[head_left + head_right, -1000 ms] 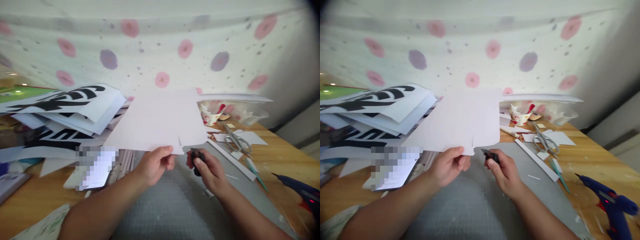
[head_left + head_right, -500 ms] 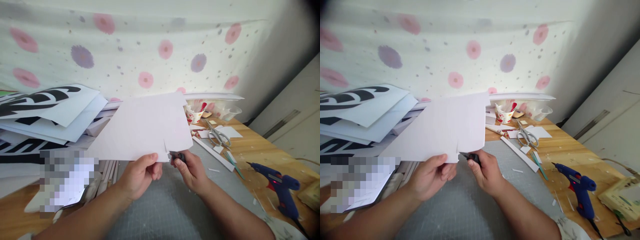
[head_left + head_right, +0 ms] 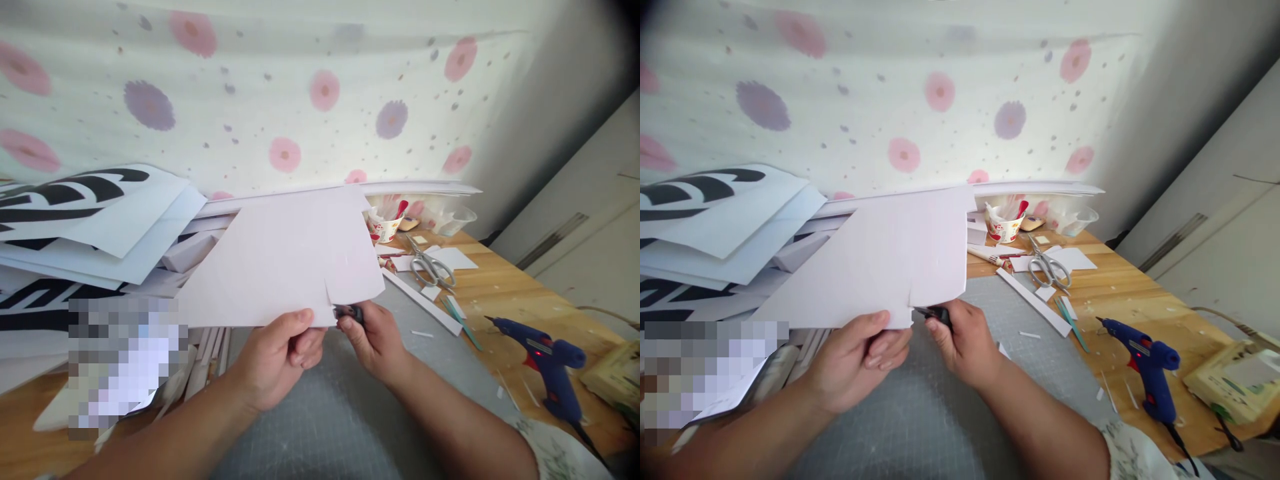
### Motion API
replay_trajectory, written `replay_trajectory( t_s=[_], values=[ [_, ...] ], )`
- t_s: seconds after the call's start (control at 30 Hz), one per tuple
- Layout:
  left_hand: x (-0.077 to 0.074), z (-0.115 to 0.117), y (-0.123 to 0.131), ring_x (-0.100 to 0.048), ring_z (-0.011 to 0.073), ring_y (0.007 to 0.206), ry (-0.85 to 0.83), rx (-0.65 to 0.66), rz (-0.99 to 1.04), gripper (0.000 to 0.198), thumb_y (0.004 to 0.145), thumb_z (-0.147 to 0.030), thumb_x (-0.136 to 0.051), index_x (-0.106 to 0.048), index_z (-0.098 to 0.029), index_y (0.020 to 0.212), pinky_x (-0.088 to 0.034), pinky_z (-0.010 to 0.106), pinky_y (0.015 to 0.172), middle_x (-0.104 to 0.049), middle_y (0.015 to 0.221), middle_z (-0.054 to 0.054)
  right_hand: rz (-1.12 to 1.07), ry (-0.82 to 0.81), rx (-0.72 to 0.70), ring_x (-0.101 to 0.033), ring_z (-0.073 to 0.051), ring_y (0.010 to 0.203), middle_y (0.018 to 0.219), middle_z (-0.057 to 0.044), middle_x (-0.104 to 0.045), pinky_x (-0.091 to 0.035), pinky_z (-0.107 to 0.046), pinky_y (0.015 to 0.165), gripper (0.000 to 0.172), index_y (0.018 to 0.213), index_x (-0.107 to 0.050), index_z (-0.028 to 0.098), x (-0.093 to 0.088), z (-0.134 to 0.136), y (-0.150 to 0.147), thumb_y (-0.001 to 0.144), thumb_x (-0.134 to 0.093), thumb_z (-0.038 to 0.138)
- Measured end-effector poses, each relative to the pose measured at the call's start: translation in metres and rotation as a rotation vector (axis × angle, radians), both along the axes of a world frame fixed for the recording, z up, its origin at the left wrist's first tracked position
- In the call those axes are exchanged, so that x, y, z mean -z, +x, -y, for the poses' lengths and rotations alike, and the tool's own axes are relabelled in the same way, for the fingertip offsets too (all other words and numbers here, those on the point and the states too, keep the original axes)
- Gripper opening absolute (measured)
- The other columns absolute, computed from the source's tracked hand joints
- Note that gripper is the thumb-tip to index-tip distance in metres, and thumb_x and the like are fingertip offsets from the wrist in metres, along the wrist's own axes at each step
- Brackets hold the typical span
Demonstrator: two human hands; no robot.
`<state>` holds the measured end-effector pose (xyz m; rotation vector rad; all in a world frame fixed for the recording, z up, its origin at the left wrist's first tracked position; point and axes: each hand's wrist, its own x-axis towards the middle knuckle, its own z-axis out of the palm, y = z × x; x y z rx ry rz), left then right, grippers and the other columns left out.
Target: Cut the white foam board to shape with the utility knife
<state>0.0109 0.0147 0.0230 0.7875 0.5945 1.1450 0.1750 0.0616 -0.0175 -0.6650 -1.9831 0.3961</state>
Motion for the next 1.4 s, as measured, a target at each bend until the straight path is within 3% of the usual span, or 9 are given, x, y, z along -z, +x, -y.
replay_trajectory(
  t_s=[0.33, 0.47, 0.57, 0.67, 0.77, 0.87, 1.1, 1.3, 1.4],
  values=[
    [-0.001, 0.002, 0.001, -0.024, 0.0066, 0.041, 0.036, 0.012, -0.071, 0.04, 0.078, -0.036, -0.057, -0.041, -0.018, 0.046, -0.025, 0.023, 0.046, -0.027, 0.041, -0.007, -0.023, 0.007, -0.037, -0.046, -0.011, 0.051, 0.059, 0.002, -0.051, -0.036, -0.022, 0.049, 0.02, 0.079, -0.048, 0.02, 0.0, 0.0, -0.002, 0.093, -0.041, 0.033],
    [-0.001, 0.0, -0.001, -0.029, 0.0089, 0.042, 0.111, -0.045, -0.213, 0.042, 0.078, -0.042, -0.052, -0.039, -0.019, 0.045, -0.028, 0.026, 0.048, -0.027, 0.039, -0.006, -0.164, -0.025, -0.094, -0.051, -0.012, 0.059, 0.068, -0.001, -0.057, -0.04, -0.025, 0.056, 0.012, 0.091, -0.054, 0.02, 0.001, 0.007, 0.0, 0.091, -0.045, 0.028],
    [0.002, -0.004, -0.005, -0.03, 0.0097, 0.044, 0.155, -0.097, -0.297, 0.042, 0.078, -0.045, -0.052, -0.04, -0.02, 0.045, -0.028, 0.027, 0.05, -0.03, 0.041, -0.005, -0.496, -0.202, -0.148, -0.053, -0.014, 0.066, 0.076, -0.002, -0.059, -0.043, -0.027, 0.06, 0.017, 0.1, -0.057, 0.022, 0.002, 0.007, 0.0, 0.088, -0.051, 0.032],
    [0.01, -0.007, -0.01, -0.035, 0.0116, 0.049, 0.203, -0.138, -0.423, 0.043, 0.08, -0.047, -0.052, -0.044, -0.02, 0.047, -0.03, 0.027, 0.052, -0.036, 0.045, -0.004, -0.839, -0.501, -0.169, -0.053, -0.013, 0.061, 0.072, 0.001, -0.059, -0.043, -0.027, 0.057, 0.027, 0.098, -0.058, 0.022, -0.001, 0.001, -0.003, 0.079, -0.063, 0.04],
    [0.019, -0.008, -0.015, -0.041, 0.013, 0.053, 0.238, -0.147, -0.562, 0.041, 0.084, -0.044, -0.052, -0.051, -0.02, 0.051, -0.032, 0.027, 0.056, -0.045, 0.051, -0.002, -0.966, -0.783, -0.138, -0.052, -0.01, 0.049, 0.064, 0.003, -0.057, -0.042, -0.025, 0.05, 0.033, 0.088, -0.059, 0.019, -0.008, -0.006, -0.005, 0.068, -0.073, 0.041],
    [0.023, -0.007, -0.017, -0.047, 0.014, 0.056, 0.267, -0.136, -0.653, 0.036, 0.084, -0.041, -0.054, -0.058, -0.02, 0.055, -0.037, 0.027, 0.059, -0.052, 0.055, -0.001, -1.0, -0.931, -0.112, -0.05, -0.009, 0.043, 0.059, 0.006, -0.055, -0.04, -0.023, 0.044, 0.034, 0.078, -0.056, 0.019, -0.014, -0.009, -0.004, 0.061, -0.079, 0.037],
    [0.015, -0.004, -0.012, -0.061, 0.0207, 0.072, 0.357, -0.171, -0.605, 0.021, 0.082, -0.036, -0.056, -0.069, -0.02, 0.076, -0.047, 0.033, 0.072, -0.067, 0.076, 0.004, -1.008, -0.935, -0.11, -0.051, -0.006, 0.045, 0.058, 0.007, -0.056, -0.04, -0.019, 0.045, 0.032, 0.072, -0.054, 0.018, -0.013, -0.009, 0.0, 0.059, -0.082, 0.027],
    [0.019, -0.007, -0.009, -0.062, 0.0221, 0.075, 0.312, -0.21, -0.567, 0.018, 0.08, -0.034, -0.06, -0.07, -0.02, 0.077, -0.05, 0.037, 0.074, -0.069, 0.076, 0.004, -1.0, -0.93, -0.11, -0.05, -0.006, 0.046, 0.06, 0.007, -0.056, -0.041, -0.02, 0.045, 0.033, 0.072, -0.053, 0.018, -0.012, -0.01, -0.002, 0.059, -0.082, 0.029],
    [0.018, -0.008, -0.004, -0.063, 0.0244, 0.082, 0.201, -0.28, -0.423, 0.017, 0.075, -0.034, -0.067, -0.07, -0.022, 0.086, -0.051, 0.04, 0.076, -0.071, 0.088, 0.004, -1.0, -0.93, -0.093, -0.05, -0.006, 0.046, 0.06, 0.007, -0.055, -0.041, -0.019, 0.045, 0.035, 0.073, -0.052, 0.019, -0.011, -0.011, -0.003, 0.058, -0.082, 0.03]
  ],
)
